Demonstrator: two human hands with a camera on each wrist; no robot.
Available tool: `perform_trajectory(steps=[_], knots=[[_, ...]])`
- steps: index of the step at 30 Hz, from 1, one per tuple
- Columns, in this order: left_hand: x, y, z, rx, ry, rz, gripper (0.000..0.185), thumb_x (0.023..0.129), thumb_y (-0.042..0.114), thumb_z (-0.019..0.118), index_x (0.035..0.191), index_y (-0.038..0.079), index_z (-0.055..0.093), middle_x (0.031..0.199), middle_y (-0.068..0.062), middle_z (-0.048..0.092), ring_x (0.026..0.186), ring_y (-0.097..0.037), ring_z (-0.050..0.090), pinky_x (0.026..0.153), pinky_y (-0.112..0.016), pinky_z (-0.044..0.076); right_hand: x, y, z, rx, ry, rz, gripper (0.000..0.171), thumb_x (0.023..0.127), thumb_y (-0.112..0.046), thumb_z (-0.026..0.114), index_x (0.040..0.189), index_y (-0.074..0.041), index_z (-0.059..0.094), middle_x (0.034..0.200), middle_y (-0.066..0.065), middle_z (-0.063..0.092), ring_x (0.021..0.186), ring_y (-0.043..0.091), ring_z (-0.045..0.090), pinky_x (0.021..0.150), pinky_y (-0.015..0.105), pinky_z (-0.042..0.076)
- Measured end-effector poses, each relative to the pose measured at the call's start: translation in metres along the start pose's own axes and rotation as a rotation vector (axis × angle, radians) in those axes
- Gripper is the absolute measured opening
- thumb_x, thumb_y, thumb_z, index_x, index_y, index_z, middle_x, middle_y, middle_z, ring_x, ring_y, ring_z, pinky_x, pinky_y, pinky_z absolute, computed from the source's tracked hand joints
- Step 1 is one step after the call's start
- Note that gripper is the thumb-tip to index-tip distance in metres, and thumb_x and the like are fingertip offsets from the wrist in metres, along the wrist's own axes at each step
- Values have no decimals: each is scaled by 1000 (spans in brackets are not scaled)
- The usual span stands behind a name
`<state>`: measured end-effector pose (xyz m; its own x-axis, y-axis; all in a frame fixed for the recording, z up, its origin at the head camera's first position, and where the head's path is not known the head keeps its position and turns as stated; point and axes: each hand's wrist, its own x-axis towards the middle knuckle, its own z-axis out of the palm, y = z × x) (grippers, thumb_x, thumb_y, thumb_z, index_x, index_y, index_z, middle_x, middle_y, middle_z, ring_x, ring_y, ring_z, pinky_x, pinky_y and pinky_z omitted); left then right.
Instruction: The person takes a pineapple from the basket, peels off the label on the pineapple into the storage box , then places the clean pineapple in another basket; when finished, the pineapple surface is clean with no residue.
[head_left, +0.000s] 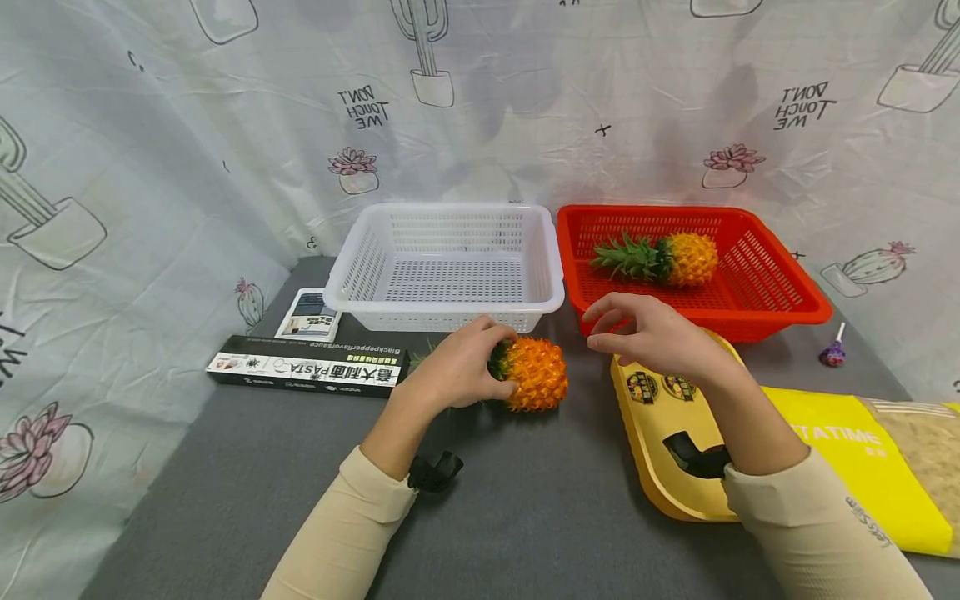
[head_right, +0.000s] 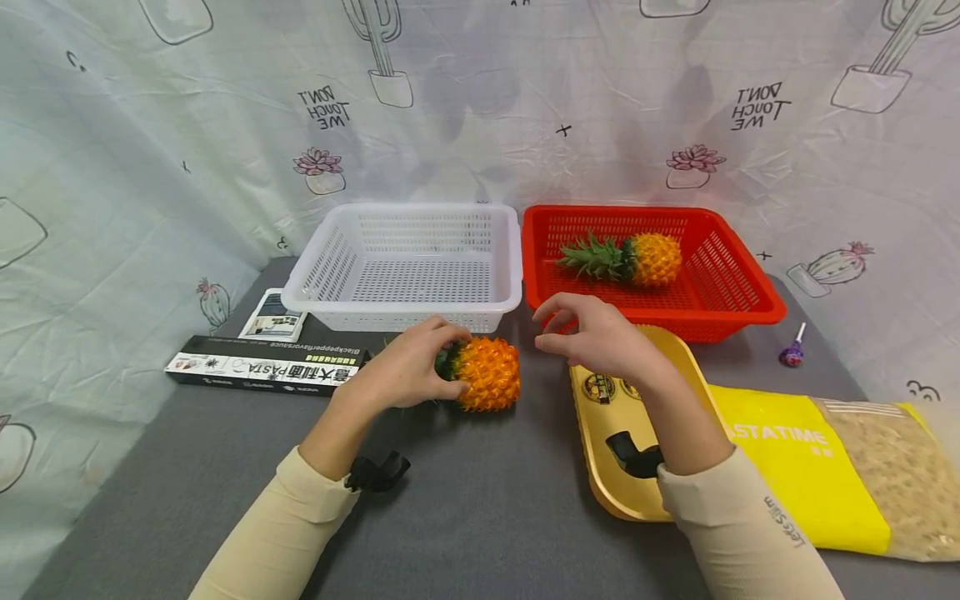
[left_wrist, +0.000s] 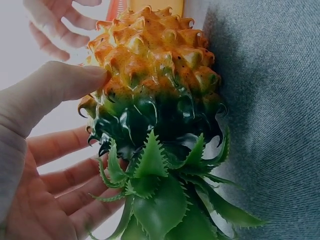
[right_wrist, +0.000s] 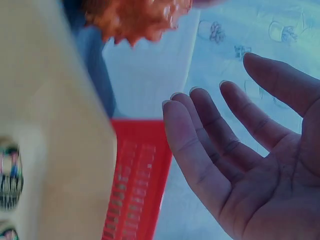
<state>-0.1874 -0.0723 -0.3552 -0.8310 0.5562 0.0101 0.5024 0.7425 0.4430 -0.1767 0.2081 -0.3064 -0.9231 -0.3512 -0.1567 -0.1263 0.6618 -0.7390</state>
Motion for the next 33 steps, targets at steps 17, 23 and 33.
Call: perform_trajectory(steps=[17,23,33], knots=[[1,-3,1,-21,4,-1,65,82,34,84,139,13,62,129,-5,60,110,-23,60,99,-43,53,28,-13,47,-73,-122,-52,64,92,-25,78,147,-6,53,141,15,60,123,35,58,104,54,50],[0,-3,2,-33,2,-12,64,82,33,84,139,13,61,129,-5,59,108,-23,60,97,-43,53,31,-14,58,-158,-122,-76,70,87,-25,82,147,-3,54,135,18,58,111,31,56,99,50,52],[3,-8,-3,-69,-13,-4,64,86,33,82,142,10,60,135,-8,60,116,-26,61,102,-44,53,35,-14,73,-238,-111,-102,94,80,-22,87,158,-1,38,142,21,50,116,32,55,102,51,53]])
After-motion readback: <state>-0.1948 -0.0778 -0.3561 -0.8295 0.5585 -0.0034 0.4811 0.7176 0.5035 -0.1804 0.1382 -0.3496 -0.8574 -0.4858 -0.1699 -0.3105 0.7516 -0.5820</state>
